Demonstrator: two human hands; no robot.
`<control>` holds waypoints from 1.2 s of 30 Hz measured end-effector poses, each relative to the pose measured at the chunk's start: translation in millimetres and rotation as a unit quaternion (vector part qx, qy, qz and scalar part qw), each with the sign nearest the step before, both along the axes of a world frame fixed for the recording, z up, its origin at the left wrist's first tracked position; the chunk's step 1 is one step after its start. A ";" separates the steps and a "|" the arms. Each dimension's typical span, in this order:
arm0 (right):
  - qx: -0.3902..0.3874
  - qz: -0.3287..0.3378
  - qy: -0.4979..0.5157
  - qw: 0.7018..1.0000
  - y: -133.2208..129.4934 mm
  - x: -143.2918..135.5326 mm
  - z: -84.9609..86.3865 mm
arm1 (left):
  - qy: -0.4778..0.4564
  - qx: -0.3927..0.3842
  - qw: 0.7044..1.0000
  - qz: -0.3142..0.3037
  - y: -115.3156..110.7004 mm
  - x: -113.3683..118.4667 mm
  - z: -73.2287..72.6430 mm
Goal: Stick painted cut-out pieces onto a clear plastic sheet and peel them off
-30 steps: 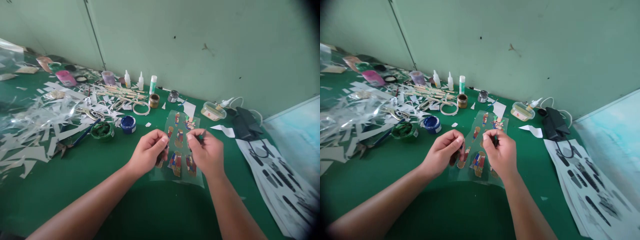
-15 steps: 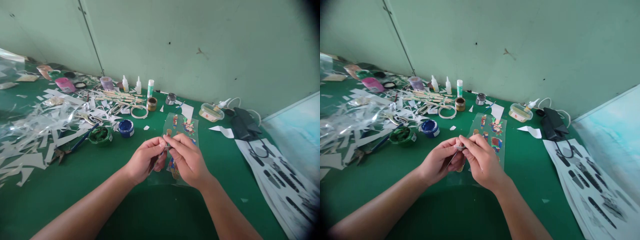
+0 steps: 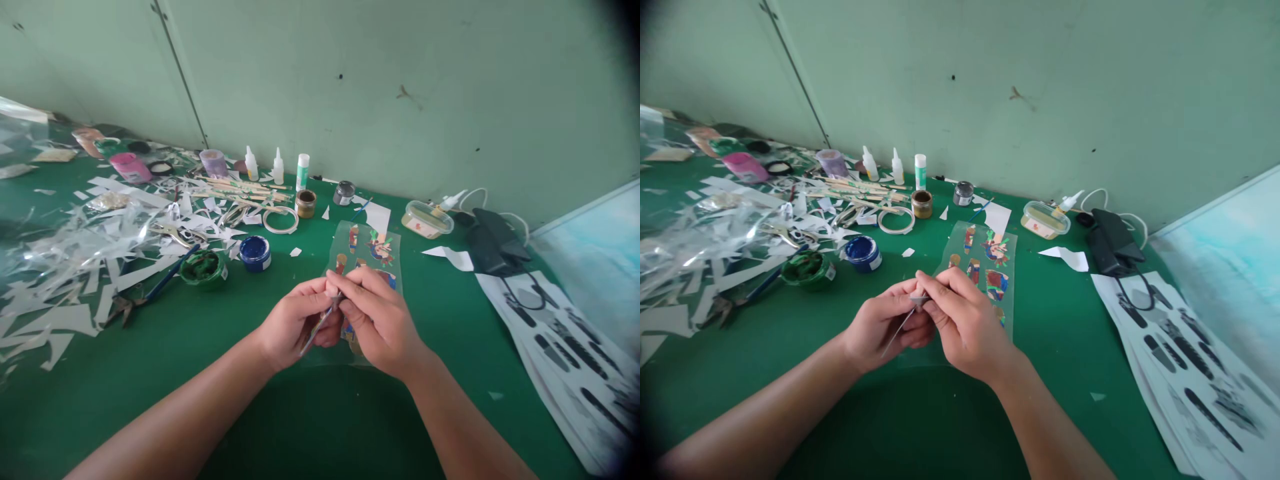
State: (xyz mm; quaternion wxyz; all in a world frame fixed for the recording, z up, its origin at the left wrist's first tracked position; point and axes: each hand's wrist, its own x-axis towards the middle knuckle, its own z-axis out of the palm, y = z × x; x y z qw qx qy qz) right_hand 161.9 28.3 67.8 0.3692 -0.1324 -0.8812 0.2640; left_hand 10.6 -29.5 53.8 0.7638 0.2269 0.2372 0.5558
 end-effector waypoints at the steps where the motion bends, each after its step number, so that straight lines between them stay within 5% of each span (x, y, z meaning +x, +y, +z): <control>1: 0.003 -0.002 -0.002 1.000 -0.2 0.0 0.0 | 0.001 0.001 1.000 0.000 0.1 -0.2 -0.4; 15: 0.000 0.003 0.008 1.000 2.0 -1.2 -7.9 | 0.019 0.013 1.000 -0.010 0.6 -0.8 -0.5; 21: -0.025 -0.081 0.033 0.996 10.8 4.9 -5.6 | 0.022 0.028 0.999 -0.022 -1.5 3.7 -4.1; 25: -0.086 -0.127 0.044 0.987 16.0 8.7 -2.0 | 0.073 0.032 0.996 0.047 0.2 5.8 -5.6; 29: -0.183 -0.099 0.053 0.977 11.3 5.5 1.9 | 0.175 0.014 0.977 0.119 4.3 1.3 -6.6; 36: -0.232 -0.089 0.013 0.969 4.5 0.0 11.1 | 0.225 -0.010 0.965 0.132 3.2 -0.1 -4.9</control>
